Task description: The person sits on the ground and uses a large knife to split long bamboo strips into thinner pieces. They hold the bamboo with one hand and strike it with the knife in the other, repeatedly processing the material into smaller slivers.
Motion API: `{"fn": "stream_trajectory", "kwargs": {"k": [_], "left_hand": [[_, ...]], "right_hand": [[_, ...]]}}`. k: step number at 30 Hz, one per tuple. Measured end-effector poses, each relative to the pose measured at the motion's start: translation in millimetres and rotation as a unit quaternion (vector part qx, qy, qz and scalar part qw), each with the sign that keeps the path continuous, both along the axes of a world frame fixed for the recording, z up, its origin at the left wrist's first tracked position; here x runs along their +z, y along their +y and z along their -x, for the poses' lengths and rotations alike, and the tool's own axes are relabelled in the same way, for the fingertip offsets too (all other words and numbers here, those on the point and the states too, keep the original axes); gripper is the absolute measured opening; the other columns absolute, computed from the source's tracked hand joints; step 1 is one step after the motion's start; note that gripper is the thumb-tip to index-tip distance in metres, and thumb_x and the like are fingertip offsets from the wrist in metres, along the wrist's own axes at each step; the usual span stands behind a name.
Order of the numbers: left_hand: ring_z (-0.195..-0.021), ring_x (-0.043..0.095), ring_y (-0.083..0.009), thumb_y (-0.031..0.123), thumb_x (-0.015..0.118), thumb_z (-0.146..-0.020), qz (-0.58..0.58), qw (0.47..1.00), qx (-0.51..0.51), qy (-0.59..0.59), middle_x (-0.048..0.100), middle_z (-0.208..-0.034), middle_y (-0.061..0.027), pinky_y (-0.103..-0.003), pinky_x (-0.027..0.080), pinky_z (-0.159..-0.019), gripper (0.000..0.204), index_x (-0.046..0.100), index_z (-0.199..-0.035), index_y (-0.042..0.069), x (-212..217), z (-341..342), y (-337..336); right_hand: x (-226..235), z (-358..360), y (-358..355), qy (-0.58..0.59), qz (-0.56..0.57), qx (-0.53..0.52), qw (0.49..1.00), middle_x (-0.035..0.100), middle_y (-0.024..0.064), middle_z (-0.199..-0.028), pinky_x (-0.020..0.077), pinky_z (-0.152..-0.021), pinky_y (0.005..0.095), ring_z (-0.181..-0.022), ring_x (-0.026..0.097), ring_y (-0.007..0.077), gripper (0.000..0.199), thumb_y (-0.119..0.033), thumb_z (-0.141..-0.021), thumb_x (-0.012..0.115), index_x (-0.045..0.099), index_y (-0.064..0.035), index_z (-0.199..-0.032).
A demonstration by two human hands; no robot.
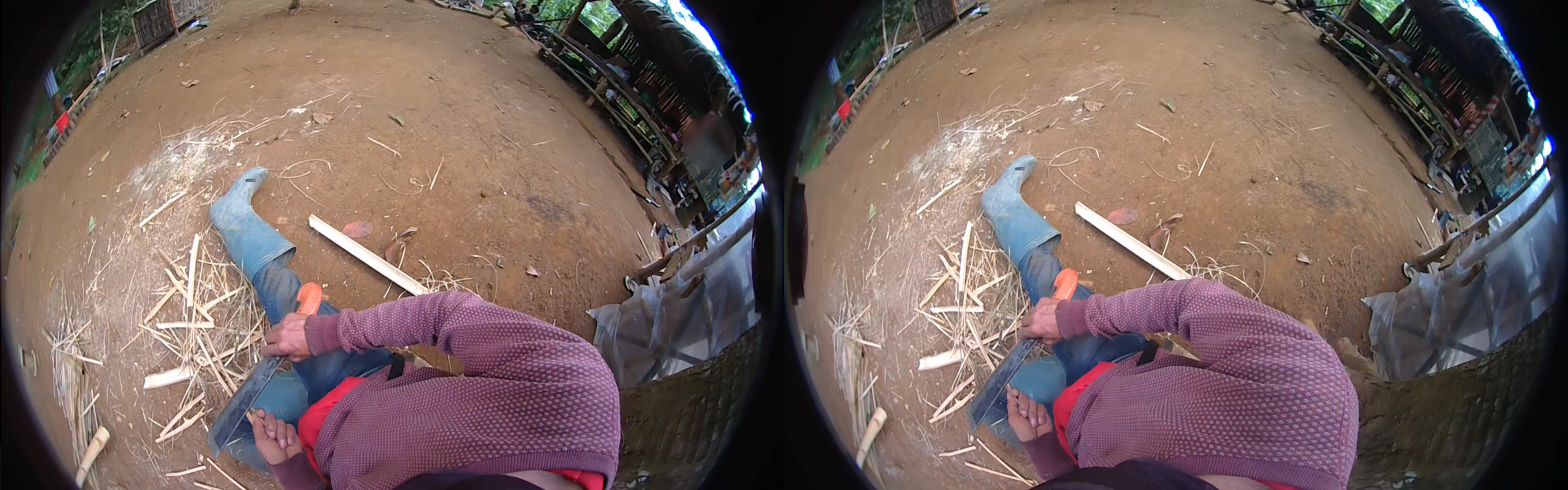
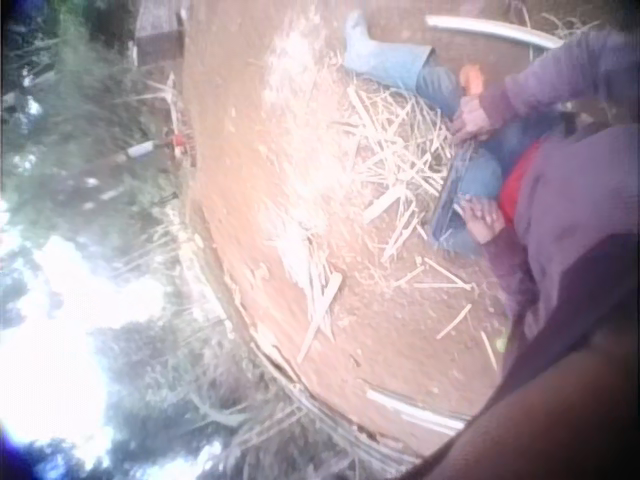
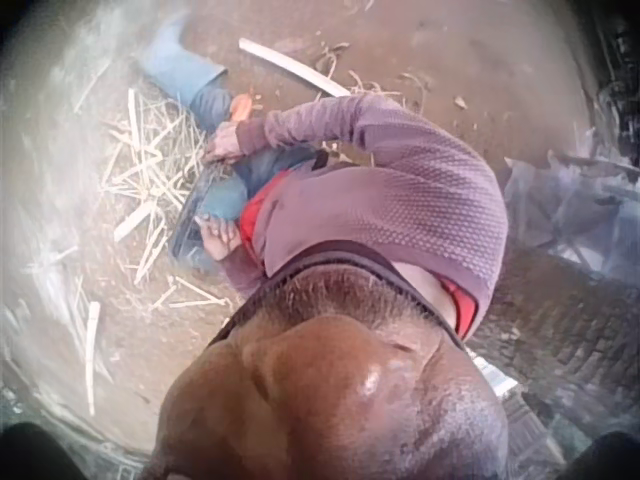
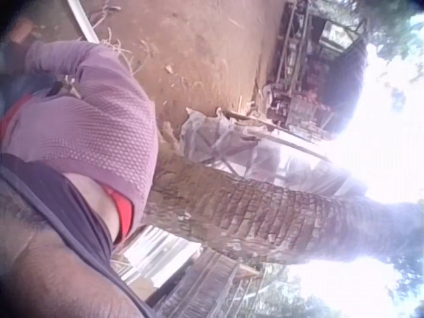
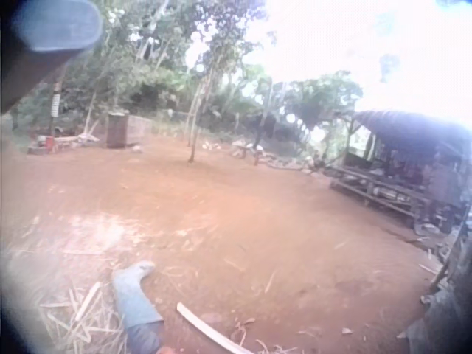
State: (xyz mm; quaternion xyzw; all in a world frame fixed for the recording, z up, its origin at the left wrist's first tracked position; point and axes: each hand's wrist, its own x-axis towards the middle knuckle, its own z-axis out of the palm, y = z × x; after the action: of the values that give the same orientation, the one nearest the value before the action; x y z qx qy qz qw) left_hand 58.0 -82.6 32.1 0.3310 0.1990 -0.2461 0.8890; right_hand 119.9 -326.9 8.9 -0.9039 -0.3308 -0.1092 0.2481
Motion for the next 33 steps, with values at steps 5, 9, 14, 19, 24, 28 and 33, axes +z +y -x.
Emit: {"fn": "stream_trajectory", "kwargs": {"k": [5,9,14,19,24,28,33], "left_hand": [[-0.030,0.025,-0.0047,0.022,0.035,-0.097,0.044,0.999,0.014,-0.004,0.033,-0.051,0.0042,-0.020,0.025,-0.025,0.020,0.045,-0.092,0.006,8.7,9.3,0.7],[-0.031,0.026,-0.0044,0.021,0.034,-0.098,0.072,0.997,0.022,-0.001,0.034,-0.052,0.0043,-0.019,0.025,-0.026,0.020,0.045,-0.093,0.005,8.6,6.5,0.1],[-0.031,0.026,-0.0041,0.021,0.034,-0.098,0.060,0.998,0.007,-0.023,0.034,-0.052,0.0044,-0.019,0.024,-0.026,0.019,0.044,-0.094,0.005,10.3,12.5,3.4],[-0.030,0.026,-0.0045,0.021,0.034,-0.098,0.069,0.997,0.004,-0.023,0.034,-0.052,0.0043,-0.019,0.024,-0.026,0.019,0.044,-0.094,0.005,10.8,7.2,-0.2],[-0.030,0.027,-0.0048,0.021,0.033,-0.098,0.089,0.995,-0.013,-0.045,0.033,-0.052,0.0043,-0.019,0.026,-0.026,0.019,0.044,-0.093,0.006,6.9,11.8,4.4],[-0.030,0.028,-0.0046,0.020,0.033,-0.098,0.150,0.986,-0.033,-0.057,0.034,-0.051,0.0054,-0.021,0.028,-0.027,0.020,0.046,-0.090,0.007,20.6,13.9,-2.4],[-0.033,0.025,-0.0049,0.021,0.033,-0.098,0.116,0.993,-0.015,0.009,0.030,-0.051,0.0064,-0.021,0.024,-0.032,0.020,0.046,-0.092,0.007,39.0,27.3,-6.4]], "right_hand": [[-12.4,-22.4,-8.5,0.052,-0.010,-0.056,0.997,0.059,0.0096,-0.081,0.0470,-0.069,0.0399,-0.080,0.061,0.0280,0.029,-0.015,-0.065,0.063,0.056,-0.0071,-0.093],[8.8,-12.9,-3.9,0.039,-0.007,-0.018,0.999,0.058,0.0087,-0.081,0.0466,-0.069,0.0401,-0.081,0.060,0.0280,0.029,-0.014,-0.066,0.062,0.055,-0.0071,-0.093],[14.9,-14.2,-9.4,0.066,-0.001,-0.038,0.997,0.056,0.0080,-0.084,0.0464,-0.069,0.0400,-0.083,0.058,0.0277,0.029,-0.013,-0.068,0.061,0.053,-0.0067,-0.095],[21.5,-9.0,-5.7,0.037,0.020,-0.002,0.999,0.056,0.0081,-0.082,0.0466,-0.068,0.0404,-0.083,0.059,0.0275,0.031,-0.011,-0.068,0.060,0.052,-0.0074,-0.097],[7.4,-25.0,-13.3,0.071,0.049,-0.069,0.994,0.057,0.0070,-0.083,0.0478,-0.068,0.0389,-0.084,0.060,0.0256,0.037,-0.013,-0.065,0.062,0.055,-0.0092,-0.101],[-9.0,-33.6,-8.3,-0.009,0.007,-0.036,0.999,0.060,0.0064,-0.086,0.0492,-0.066,0.0376,-0.083,0.061,0.0256,0.044,-0.014,-0.061,0.062,0.058,-0.0143,-0.105],[14.8,-28.7,-24.0,0.021,0.036,-0.114,0.993,0.061,0.0080,-0.084,0.0496,-0.062,0.0366,-0.075,0.062,0.0269,0.046,-0.014,-0.068,0.061,0.055,-0.0162,-0.114]]}}
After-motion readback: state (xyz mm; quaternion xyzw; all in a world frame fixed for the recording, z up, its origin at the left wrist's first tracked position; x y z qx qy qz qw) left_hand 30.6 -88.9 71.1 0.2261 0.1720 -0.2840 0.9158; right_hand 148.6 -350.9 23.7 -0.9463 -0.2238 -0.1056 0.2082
